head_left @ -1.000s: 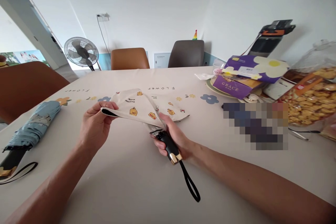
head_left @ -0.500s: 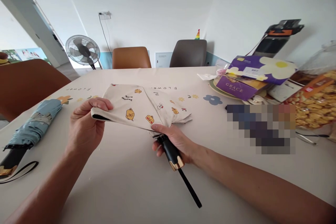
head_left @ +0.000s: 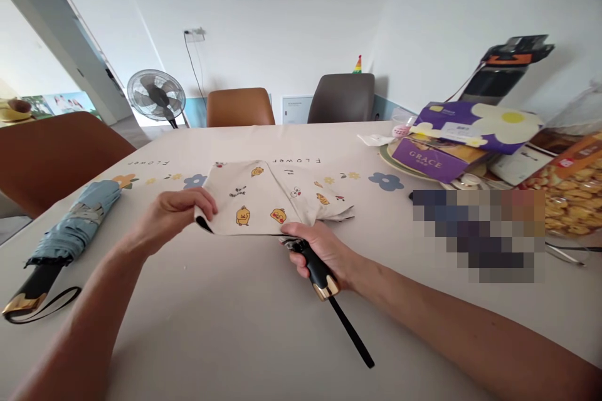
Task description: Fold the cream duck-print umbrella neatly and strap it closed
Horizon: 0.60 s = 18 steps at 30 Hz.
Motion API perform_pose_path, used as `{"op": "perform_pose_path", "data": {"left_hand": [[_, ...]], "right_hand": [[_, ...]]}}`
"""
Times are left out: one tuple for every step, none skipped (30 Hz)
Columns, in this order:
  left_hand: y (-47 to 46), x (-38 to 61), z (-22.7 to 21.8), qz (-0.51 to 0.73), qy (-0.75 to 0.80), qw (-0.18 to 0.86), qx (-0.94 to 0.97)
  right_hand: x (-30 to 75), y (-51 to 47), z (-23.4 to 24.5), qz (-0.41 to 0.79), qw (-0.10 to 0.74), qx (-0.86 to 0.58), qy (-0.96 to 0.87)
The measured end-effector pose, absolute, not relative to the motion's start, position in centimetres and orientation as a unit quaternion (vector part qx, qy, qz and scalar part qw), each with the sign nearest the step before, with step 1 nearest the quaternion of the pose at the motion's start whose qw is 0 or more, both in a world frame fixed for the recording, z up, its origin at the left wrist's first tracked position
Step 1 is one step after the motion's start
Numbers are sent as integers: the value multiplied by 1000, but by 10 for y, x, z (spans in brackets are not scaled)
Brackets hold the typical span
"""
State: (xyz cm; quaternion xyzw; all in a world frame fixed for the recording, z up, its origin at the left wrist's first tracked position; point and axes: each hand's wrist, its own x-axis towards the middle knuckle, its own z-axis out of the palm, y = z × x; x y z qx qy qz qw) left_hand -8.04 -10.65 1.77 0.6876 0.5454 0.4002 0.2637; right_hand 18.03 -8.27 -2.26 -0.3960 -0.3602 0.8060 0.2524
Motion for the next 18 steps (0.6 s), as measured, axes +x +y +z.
{"op": "perform_pose_path", "data": {"left_hand": [[-104,-85,15,324,567,297,697],[-102,-88,11,248,587,329,697],[-100,-91,7,184,606,351,690],[-99,-93,4,141,623,361,680],[-97,-94,0,129,638,354,671],[-96,-94,-2,150,653,330,665],[-95,-91,-3,200,662,293,660],[-94,-87,-3,268,662,253,652],[-94,-80,-3,338,653,218,642],[-93,-72,-4,396,636,193,633],[-92,-63,-5,435,619,181,629],[-89,-54,-7,448,602,179,636],[-86,-44,-11,437,591,182,654],[-82,-35,-16,423,582,176,672],[-76,-27,-22,412,570,166,691],[-70,-21,-30,415,564,151,698],[-63,-16,-37,410,563,149,702],[-57,-12,-44,414,570,142,695]], "right_hand": [[181,-82,-24,797,255,-404,-371],[181,-81,-25,789,254,-410,-380],[181,-81,-26,784,251,-414,-389],[181,-82,-26,780,246,-419,-395],[181,-82,-25,777,241,-422,-400],[181,-83,-25,775,239,-423,-404],[180,-83,-24,774,240,-422,-407],[180,-84,-24,773,242,-420,-410],[180,-85,-24,773,244,-416,-412],[179,-85,-24,773,248,-412,-414],[179,-86,-24,772,250,-409,-417],[179,-86,-25,771,251,-406,-422],[179,-87,-25,769,250,-402,-429],[179,-88,-25,766,248,-400,-438],[179,-89,-25,762,245,-398,-447],[179,-90,-25,759,242,-397,-455],[179,-91,-24,758,240,-397,-459],[180,-91,-24,759,240,-397,-457]]}}
